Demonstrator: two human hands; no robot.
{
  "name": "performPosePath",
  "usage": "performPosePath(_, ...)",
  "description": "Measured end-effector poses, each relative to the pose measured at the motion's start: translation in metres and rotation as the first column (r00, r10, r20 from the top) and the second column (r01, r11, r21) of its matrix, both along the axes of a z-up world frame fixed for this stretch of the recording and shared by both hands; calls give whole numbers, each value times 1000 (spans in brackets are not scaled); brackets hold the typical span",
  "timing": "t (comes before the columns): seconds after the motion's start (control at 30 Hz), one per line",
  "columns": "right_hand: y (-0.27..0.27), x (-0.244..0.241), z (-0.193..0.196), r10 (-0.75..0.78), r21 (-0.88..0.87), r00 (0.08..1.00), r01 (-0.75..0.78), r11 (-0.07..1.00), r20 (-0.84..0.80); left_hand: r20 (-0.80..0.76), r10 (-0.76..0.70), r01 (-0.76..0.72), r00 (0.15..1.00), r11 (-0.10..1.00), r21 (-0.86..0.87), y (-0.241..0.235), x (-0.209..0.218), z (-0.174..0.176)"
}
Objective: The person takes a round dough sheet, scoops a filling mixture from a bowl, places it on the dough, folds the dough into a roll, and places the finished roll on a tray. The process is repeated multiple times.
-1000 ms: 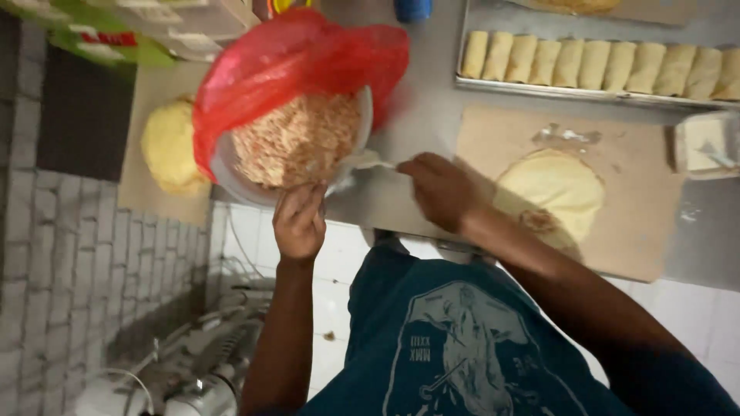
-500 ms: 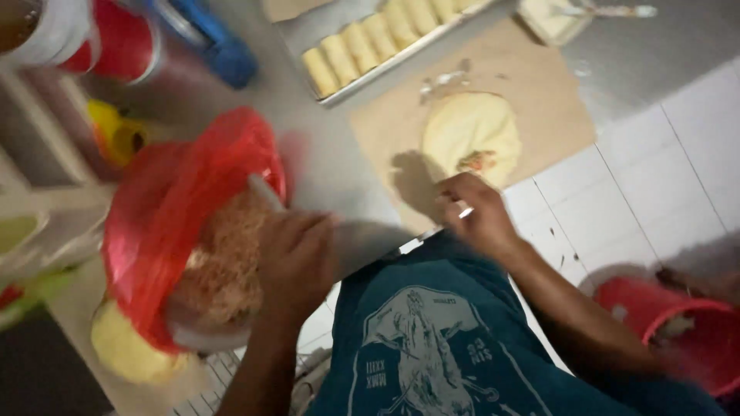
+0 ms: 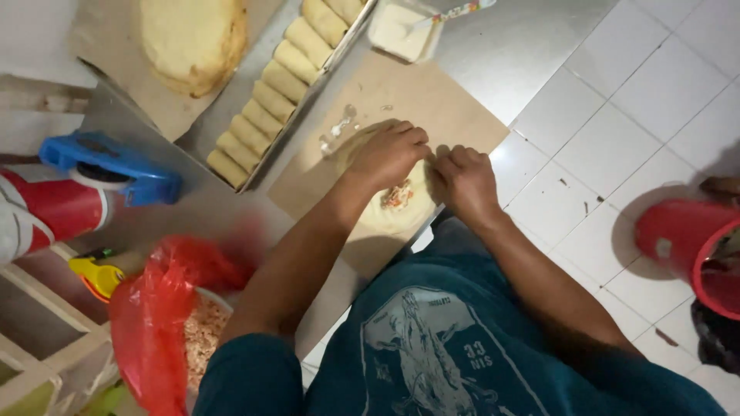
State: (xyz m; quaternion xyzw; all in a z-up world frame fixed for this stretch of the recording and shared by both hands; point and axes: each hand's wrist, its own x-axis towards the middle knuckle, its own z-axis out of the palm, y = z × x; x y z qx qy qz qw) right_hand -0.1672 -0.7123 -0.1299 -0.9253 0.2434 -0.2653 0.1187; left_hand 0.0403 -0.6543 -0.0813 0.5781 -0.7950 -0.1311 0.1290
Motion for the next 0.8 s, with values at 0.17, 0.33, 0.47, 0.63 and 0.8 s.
performPosePath(0.17,0,1,-8,5,68,1000,-5,998,-1,-7,-34,35,999,986,164,-7,0,8)
performPosePath(0.33,-11,-4,0,100,238,995,-93,967,-17,29,4,-8,1000,993,118,-4,7,-18)
performPosePath(0.47,-16,-5,33,154,401,982,-99,911,-108,-62,52,-44,997,991,123,2,11,-1)
performPosePath(0.63,-7,-3,37,232,530,911,-16,848,-342,-200,69,-27,977,979,203,12,18,25)
performPosePath(0.8,0,-2,37,228,548,916,-11,836,-329,-127,55,-45,990,996,83,27,25,-6)
